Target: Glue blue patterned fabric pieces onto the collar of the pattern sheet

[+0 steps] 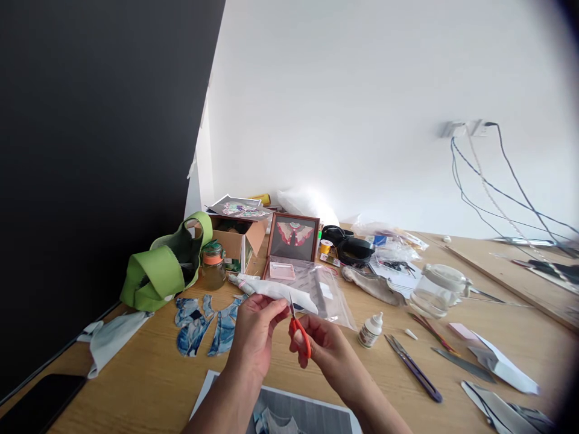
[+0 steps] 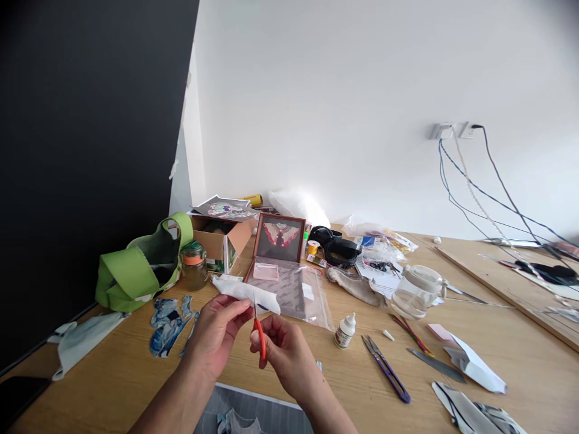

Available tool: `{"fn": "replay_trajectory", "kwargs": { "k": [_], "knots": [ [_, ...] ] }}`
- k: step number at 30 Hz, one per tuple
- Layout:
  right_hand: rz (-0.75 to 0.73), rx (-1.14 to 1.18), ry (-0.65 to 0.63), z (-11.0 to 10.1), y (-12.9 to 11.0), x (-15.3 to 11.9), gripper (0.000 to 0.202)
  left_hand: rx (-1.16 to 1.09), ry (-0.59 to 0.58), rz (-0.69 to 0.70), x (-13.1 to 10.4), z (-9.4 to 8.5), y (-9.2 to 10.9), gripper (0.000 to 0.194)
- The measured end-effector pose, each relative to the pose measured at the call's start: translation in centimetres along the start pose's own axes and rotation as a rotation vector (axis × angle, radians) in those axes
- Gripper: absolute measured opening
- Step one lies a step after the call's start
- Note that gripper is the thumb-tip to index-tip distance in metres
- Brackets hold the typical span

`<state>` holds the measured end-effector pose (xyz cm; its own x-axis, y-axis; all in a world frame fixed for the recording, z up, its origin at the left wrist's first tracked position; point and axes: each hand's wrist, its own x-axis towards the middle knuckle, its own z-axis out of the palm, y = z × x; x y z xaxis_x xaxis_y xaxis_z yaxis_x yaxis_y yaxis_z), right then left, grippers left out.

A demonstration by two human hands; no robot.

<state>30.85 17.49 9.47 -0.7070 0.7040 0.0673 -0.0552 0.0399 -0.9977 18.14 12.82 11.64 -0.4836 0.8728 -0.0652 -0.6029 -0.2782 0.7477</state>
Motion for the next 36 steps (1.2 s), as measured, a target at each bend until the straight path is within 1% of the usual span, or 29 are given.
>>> {"fn": "replay_trajectory", "kwargs": {
  "k": [6, 13, 20, 29, 32, 36],
  "knots": [
    [0.021, -0.009, 0.013, 0.2, -0.2, 0.0, 0.057, -0.015, -0.004, 0.000, 0.1, 0.0, 0.0, 0.018],
    [0.044, -0.031, 0.028, 0.4, -0.5, -0.1, 0.058, 0.011, 0.037, -0.002, 0.1, 0.1, 0.0, 0.021],
    [-0.040, -0.024, -0.005, 0.2, 0.6, -0.2, 0.049, 0.026, 0.039, 0.025, 0.2, 0.1, 0.0, 0.020],
    [-0.019, -0.004, 0.034, 0.2, 1.4, 0.0, 0.050, 0.038, 0.052, 0.053, -0.1, 0.4, -0.1, 0.021],
    [-0.009, 0.004, 0.042, 0.3, 1.3, 0.1, 0.051, 0.038, 0.056, 0.061, -0.1, 0.3, -0.1, 0.022],
    [0.025, -0.005, 0.046, 0.6, 0.4, -0.1, 0.053, 0.036, 0.054, 0.071, -0.1, 0.2, -0.3, 0.023]
  ]
}}
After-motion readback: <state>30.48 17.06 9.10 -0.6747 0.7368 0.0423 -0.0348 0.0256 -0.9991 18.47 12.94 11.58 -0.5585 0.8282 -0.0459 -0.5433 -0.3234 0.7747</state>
